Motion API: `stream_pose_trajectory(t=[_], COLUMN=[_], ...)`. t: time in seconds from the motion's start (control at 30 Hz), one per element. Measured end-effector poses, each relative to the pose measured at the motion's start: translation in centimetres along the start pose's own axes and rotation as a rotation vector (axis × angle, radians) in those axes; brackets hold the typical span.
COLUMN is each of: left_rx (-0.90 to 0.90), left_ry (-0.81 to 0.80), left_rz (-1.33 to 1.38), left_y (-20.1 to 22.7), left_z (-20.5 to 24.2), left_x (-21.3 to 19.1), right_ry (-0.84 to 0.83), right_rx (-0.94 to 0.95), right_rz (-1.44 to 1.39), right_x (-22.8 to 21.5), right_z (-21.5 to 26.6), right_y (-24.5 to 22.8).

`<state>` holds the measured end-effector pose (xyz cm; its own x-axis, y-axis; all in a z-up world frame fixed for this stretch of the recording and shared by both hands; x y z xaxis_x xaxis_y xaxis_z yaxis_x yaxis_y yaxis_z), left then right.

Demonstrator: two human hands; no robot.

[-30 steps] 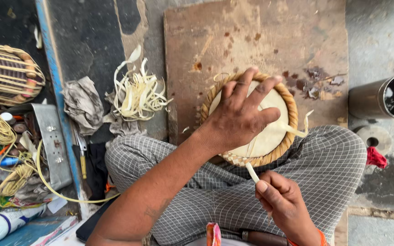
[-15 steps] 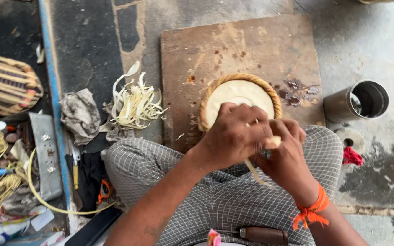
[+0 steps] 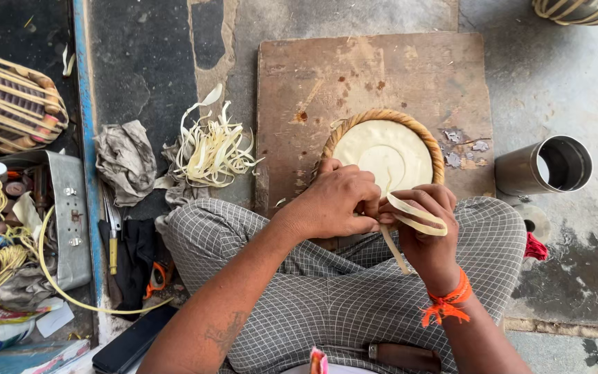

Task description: The person sits on the floor and repairs a small drum by threading a white strip through the rim using a metal tool. They repeatedly pull the strip through holes in the drum's edge and tighten it to secure the drumhead.

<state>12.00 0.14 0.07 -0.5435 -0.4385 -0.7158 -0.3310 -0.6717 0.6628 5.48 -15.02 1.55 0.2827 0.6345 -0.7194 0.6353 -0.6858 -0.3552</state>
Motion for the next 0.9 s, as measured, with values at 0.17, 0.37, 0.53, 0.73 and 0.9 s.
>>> stream_pose_trajectory(t=[0.17, 0.37, 0.53, 0.73, 0.9], left_rx=[0.037, 0.195, 0.169, 0.12, -0.006], left_ry=[0.09, 0.218, 0.418, 0.423, 0.394], left_rz=[0.04, 0.119, 0.018, -0.004, -0.008], left_y=[-0.3, -0.6, -1.7, -2.2, -1.4], left_z=[0.4, 0.6, -2.3, -12.6, -16.6], left_x=[0.5, 0.3, 2.3, 0.9, -1.9], right_ry=[0.145, -0.05, -0.04, -0.003, 0.122], right_rx=[0.062, -0.01, 0.253, 0.415, 0.428], right_rz=[0.035, 0.068, -0.079, -0.199, -0.193], right_x=[0.6, 0.2, 0.9, 0.3, -3.1], right_z=[-0.2, -0.7, -0.9, -4.6, -3.9], right_y=[-0.3, 0.6, 5.1, 11.9, 13.9])
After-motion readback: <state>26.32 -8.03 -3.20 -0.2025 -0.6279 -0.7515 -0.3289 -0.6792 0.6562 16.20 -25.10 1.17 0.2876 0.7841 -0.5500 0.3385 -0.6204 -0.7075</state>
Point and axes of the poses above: each hand's wrist, its own z-axis away from the middle knuckle, its own x-axis out of the palm, y = z × x, the point moved 5 cm from there along -z, towards the middle knuckle, and after that the axes turned 14 degrees about -x, right-handed, at the moved point
